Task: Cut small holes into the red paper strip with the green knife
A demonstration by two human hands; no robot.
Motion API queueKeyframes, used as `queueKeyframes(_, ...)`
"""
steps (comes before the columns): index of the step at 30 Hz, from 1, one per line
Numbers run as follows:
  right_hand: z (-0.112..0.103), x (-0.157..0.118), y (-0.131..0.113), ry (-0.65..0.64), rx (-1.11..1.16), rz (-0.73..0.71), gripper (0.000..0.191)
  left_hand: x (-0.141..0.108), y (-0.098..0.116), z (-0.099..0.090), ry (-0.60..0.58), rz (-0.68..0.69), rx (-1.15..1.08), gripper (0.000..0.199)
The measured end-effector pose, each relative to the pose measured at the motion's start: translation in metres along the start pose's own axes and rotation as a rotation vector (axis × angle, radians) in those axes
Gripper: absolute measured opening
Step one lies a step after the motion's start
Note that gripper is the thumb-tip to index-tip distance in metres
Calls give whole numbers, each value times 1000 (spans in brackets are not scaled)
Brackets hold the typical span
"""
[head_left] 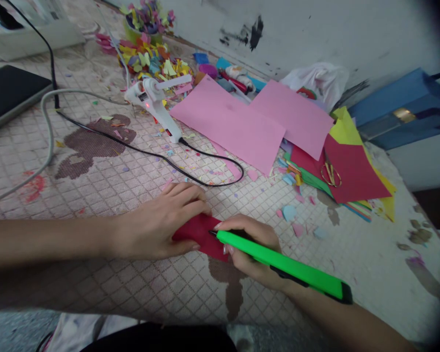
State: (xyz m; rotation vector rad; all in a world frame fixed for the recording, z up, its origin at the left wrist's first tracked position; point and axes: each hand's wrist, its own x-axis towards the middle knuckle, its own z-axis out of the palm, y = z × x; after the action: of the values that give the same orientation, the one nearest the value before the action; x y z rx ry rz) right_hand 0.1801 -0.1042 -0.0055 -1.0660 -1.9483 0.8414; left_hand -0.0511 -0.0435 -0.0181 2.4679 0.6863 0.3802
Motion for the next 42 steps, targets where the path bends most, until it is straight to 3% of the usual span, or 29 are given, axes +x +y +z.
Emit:
queueKeyframes(12, 3, 1, 2, -33, 0, 5, 28, 1, 0, -1, -5, 0, 3, 44)
queueKeyframes(20, 3, -2, 2, 86, 35, 6, 26, 0, 2, 1, 4, -10, 22, 40)
queueKeyframes(25, 2, -2, 1, 21, 0, -23, 27, 1, 1, 2, 22, -2, 19, 40)
queueKeyframes(42, 4, -5, 6, -20, -5, -26, 32, 1, 2, 0, 14, 8, 19, 45)
